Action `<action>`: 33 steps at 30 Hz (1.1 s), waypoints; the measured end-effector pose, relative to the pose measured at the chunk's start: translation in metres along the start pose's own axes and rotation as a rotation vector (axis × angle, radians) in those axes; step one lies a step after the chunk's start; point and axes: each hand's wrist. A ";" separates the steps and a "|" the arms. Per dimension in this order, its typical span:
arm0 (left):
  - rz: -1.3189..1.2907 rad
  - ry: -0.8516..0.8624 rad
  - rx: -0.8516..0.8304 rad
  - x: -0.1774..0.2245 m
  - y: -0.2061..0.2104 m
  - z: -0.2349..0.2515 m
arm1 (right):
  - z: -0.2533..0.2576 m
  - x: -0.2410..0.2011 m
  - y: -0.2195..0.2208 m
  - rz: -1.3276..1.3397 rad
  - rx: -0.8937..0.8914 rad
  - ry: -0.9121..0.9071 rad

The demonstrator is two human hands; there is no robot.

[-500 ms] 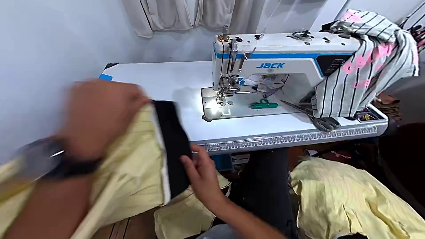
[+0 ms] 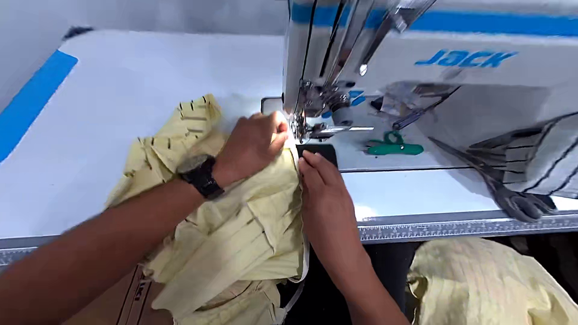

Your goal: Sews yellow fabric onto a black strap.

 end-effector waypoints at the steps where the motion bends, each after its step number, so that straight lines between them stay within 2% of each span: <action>1: -0.003 0.000 -0.013 -0.001 0.001 0.006 | 0.005 0.001 0.000 -0.010 0.000 0.005; 5: -0.018 0.042 -0.014 -0.005 0.000 0.024 | 0.019 0.001 0.005 -0.053 0.006 0.038; 9: -0.020 -0.005 -0.041 0.005 -0.006 0.026 | 0.023 0.001 0.005 -0.065 -0.006 0.058; 13: -0.022 0.026 -0.016 0.005 -0.006 0.027 | 0.024 0.001 0.006 -0.070 -0.002 0.061; 16: 0.065 0.003 -0.078 0.001 -0.007 0.032 | 0.023 0.002 0.006 -0.054 -0.012 0.052; 17: 0.092 -0.041 -0.136 0.001 -0.012 0.034 | 0.023 0.001 0.006 -0.051 -0.014 0.047; 19: 0.004 -0.254 -0.271 0.012 -0.030 0.039 | 0.023 -0.001 0.006 -0.054 -0.006 0.045; 21: -0.414 -0.609 -0.234 0.027 -0.048 0.033 | 0.027 -0.005 0.007 -0.063 0.009 0.078; 22: -0.671 -0.732 -0.183 0.033 -0.052 0.024 | 0.027 -0.005 0.007 -0.056 0.008 0.102; 24: -0.993 -0.869 -0.175 0.041 -0.059 -0.001 | 0.027 0.000 0.009 0.007 0.038 0.109; 25: -1.027 -0.891 -0.267 0.037 -0.063 -0.014 | 0.028 0.005 0.009 0.039 0.053 0.088; 26: -0.940 -0.871 -0.370 0.030 -0.070 -0.027 | 0.028 0.011 0.007 0.059 0.053 0.057; 27: -0.724 -0.825 -0.435 0.020 -0.079 -0.034 | 0.026 0.016 0.003 0.071 0.027 0.024; 28: -0.441 -0.724 -0.493 0.010 -0.090 -0.034 | 0.023 0.018 -0.002 0.073 -0.008 -0.012; 29: -0.138 -0.592 -0.482 0.006 -0.098 -0.031 | 0.017 0.018 -0.007 0.068 -0.029 -0.052; 31: 0.308 -0.327 -0.323 0.031 -0.102 -0.028 | 0.001 0.013 -0.014 0.033 -0.041 -0.106; 33: 0.358 -0.102 -0.169 0.080 -0.088 -0.032 | -0.021 0.006 -0.017 0.005 -0.005 -0.109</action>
Point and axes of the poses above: each hand's wrist, its own z-axis towards the middle knuckle, its own y-axis out of the palm, x = y × z, and after that the axes turned 9 degrees about x, right-handed
